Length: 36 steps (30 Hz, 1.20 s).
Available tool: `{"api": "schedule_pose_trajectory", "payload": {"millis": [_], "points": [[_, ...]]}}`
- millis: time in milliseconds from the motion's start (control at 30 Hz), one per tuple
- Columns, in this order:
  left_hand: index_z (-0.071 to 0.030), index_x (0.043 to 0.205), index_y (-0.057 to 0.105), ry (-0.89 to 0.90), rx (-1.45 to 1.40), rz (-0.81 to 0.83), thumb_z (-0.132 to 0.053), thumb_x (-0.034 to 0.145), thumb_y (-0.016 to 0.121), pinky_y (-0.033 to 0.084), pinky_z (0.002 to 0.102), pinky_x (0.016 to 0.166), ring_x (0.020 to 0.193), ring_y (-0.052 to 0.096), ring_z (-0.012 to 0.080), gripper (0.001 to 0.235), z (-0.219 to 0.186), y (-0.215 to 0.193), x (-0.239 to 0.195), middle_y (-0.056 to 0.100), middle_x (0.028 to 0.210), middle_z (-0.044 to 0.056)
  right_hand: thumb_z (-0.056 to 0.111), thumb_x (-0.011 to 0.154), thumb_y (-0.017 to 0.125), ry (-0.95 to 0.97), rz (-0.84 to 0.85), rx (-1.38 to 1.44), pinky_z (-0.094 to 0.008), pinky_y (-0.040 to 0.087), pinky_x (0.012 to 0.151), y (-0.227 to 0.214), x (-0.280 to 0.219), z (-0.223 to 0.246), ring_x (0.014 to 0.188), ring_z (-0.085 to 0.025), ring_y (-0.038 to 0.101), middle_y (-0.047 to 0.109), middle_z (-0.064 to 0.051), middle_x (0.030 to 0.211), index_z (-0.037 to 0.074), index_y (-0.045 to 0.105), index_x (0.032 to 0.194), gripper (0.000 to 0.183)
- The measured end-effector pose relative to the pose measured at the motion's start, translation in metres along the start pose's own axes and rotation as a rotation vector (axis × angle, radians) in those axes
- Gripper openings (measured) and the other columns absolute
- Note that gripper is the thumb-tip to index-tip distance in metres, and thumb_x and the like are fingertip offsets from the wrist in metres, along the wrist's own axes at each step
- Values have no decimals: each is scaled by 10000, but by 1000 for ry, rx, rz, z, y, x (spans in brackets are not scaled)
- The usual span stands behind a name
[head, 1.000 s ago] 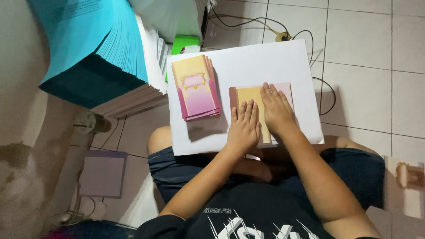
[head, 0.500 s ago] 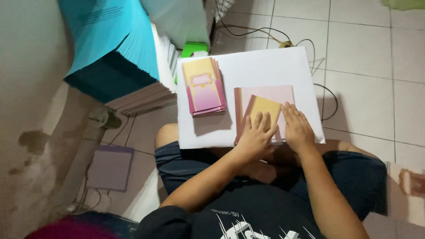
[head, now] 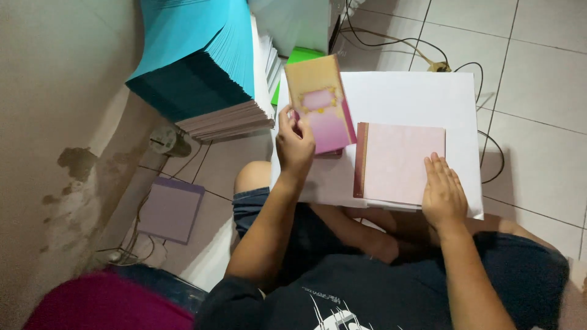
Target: The person sits on the floor and stacks small, folded paper booklets on a white surface. They repeatedly pick up booklets from a pile, align them, and place them onto a growing stack, occasionally adjusting the pile to ensure it is neat.
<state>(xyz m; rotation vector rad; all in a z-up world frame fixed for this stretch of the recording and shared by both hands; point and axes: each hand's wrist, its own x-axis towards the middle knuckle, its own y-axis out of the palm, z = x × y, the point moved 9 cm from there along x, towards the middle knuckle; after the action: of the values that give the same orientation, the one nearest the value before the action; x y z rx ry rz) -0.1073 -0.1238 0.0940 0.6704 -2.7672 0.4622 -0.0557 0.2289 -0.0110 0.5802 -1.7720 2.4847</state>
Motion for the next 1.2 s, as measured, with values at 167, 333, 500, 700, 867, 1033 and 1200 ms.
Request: {"api": "schedule_pose_trajectory", "payload": {"millis": [167,333,500,700,867,1033,1200], "points": [[-13,1492,452,80,559,-68,-152,946,571,493,486,969,1080,646,399,576,47,9,24,684,1182,232,54,984,427,7,7,28,-466,329,1207,-4,2,3,1465,-343,442,487,-177,1578,20,516,1491,517],[103,1527,317,80,746,-94,-253,904,627,304,583,1079,1318,419,460,782,42,9,11,442,1445,307,45,1004,424,26,24,11,-469,333,1214,-3,2,3,1469,-335,448,491,-169,1579,21,524,1493,499],[-1,1554,411,443,553,103,-186,976,618,226,601,1275,1558,296,432,642,-11,70,-54,326,1657,237,58,1013,467,49,25,68,-468,342,1212,-4,5,-3,1471,-319,447,505,-156,1576,30,567,1452,452],[-161,1502,495,688,518,668,-362,935,641,223,656,1212,1516,298,454,619,-17,170,-142,366,1601,250,139,938,617,177,7,56,-469,396,1146,-20,-1,-9,1379,-417,502,537,-232,1476,25,605,1388,464],[-140,1498,487,681,592,707,-408,970,578,237,669,1193,1506,330,438,599,-9,179,-151,390,1591,246,217,877,715,285,-48,51,-521,438,976,-19,-14,-24,1155,-510,539,512,-296,1301,-128,516,1446,695],[-10,1488,467,633,566,698,-365,974,576,238,665,1205,1500,364,412,634,-7,179,-147,417,1578,236,268,939,669,609,96,447,-440,497,985,-5,-4,-51,1173,-363,624,606,-260,1319,-37,476,1483,653],[1,1440,515,551,445,705,-299,970,566,253,631,1227,1500,402,392,559,2,178,-143,470,1554,214,276,998,606,602,222,670,-359,481,1059,-4,4,-17,1263,-286,643,674,-243,1365,-19,541,1433,529]]}}
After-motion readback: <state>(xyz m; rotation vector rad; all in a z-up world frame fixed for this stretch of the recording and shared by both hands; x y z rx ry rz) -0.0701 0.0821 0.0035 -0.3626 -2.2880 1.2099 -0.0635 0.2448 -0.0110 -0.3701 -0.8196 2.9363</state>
